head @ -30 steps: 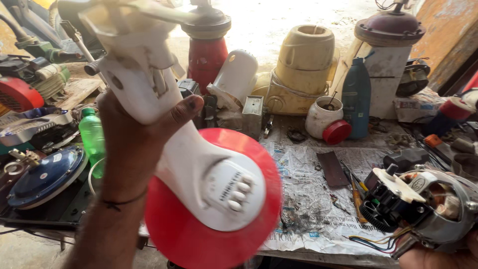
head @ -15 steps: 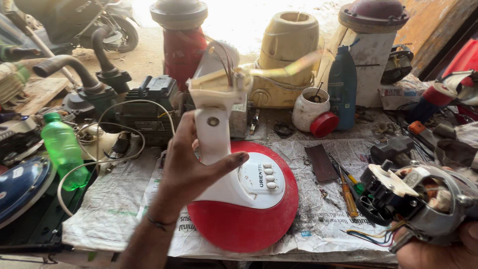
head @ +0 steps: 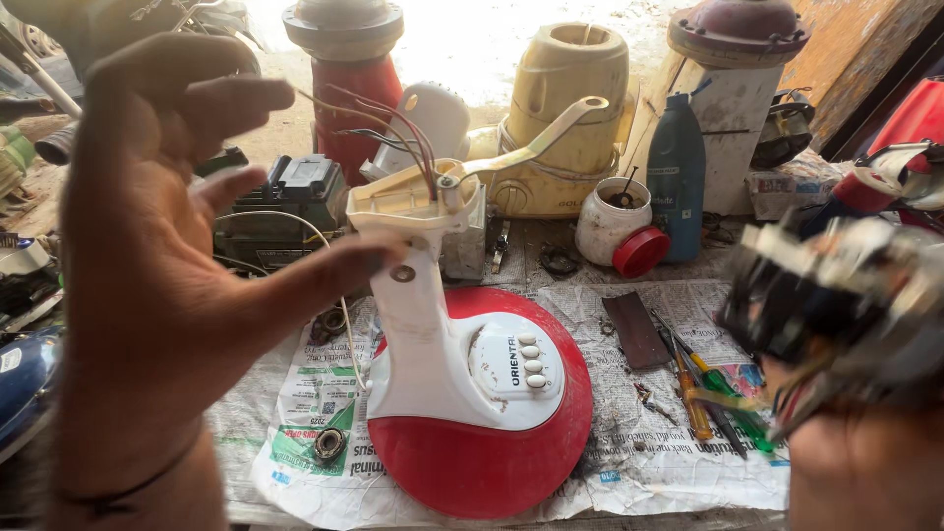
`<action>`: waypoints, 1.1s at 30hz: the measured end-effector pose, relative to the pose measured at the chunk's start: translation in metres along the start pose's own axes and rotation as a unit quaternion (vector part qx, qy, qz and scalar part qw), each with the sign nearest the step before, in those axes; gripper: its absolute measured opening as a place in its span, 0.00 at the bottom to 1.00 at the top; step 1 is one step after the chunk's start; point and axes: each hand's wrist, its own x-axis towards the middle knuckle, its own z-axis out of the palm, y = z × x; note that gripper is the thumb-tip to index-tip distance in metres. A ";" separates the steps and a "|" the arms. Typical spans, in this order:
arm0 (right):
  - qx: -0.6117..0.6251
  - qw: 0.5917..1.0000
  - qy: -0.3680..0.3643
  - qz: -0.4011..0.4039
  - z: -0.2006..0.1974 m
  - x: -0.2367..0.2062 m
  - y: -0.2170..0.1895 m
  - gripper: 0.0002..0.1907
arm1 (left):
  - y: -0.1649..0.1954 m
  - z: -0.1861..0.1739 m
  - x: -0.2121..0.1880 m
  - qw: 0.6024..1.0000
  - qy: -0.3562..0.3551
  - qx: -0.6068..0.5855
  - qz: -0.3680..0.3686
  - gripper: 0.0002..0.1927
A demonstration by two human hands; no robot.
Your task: The person disassembles a small electric motor using a screwdriver and pliers. They remove screws, separate the housing, and manipulate internal components and wires on a cluttered workbench.
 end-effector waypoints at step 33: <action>0.483 0.757 -0.440 -0.028 0.223 0.081 -0.155 0.34 | 0.002 0.075 0.017 0.895 -0.027 -0.425 -0.129 0.20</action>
